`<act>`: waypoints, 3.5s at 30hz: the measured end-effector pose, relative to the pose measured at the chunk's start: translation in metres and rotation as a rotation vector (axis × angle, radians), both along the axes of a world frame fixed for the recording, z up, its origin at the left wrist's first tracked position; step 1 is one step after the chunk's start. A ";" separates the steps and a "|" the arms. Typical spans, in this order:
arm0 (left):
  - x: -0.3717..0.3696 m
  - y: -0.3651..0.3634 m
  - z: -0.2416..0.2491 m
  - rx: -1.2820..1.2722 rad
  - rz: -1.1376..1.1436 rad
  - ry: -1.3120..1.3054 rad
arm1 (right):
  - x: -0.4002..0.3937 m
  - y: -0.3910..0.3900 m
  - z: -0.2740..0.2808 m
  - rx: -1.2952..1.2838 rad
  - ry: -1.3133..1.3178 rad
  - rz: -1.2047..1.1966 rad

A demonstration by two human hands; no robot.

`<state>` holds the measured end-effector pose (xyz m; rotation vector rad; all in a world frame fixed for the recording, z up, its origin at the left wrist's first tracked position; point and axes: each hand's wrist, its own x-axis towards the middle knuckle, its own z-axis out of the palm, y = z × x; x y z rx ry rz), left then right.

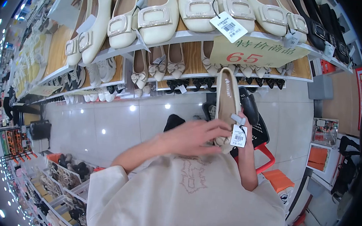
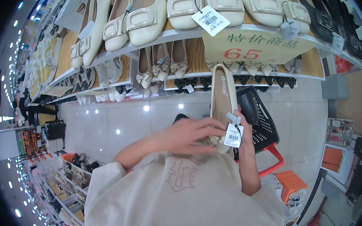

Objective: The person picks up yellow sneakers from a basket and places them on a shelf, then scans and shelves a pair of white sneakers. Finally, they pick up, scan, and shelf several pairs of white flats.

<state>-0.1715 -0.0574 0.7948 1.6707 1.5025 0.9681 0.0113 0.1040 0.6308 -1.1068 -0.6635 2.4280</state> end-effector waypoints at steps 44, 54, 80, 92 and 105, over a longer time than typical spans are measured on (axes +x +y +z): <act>-0.054 -0.032 0.085 0.332 0.517 1.223 | -0.023 -0.005 0.110 -0.300 0.390 0.130; -0.135 0.035 0.146 0.313 0.486 1.088 | -0.014 -0.007 0.083 -0.172 0.552 0.218; -0.135 0.086 0.112 0.261 0.353 0.973 | 0.020 0.008 0.039 -0.363 0.512 0.101; -0.041 -0.029 0.035 0.396 0.464 0.939 | -0.013 0.009 0.104 0.103 0.298 0.372; -0.017 -0.051 0.013 0.359 0.480 0.870 | -0.019 0.019 0.044 -0.086 0.522 0.265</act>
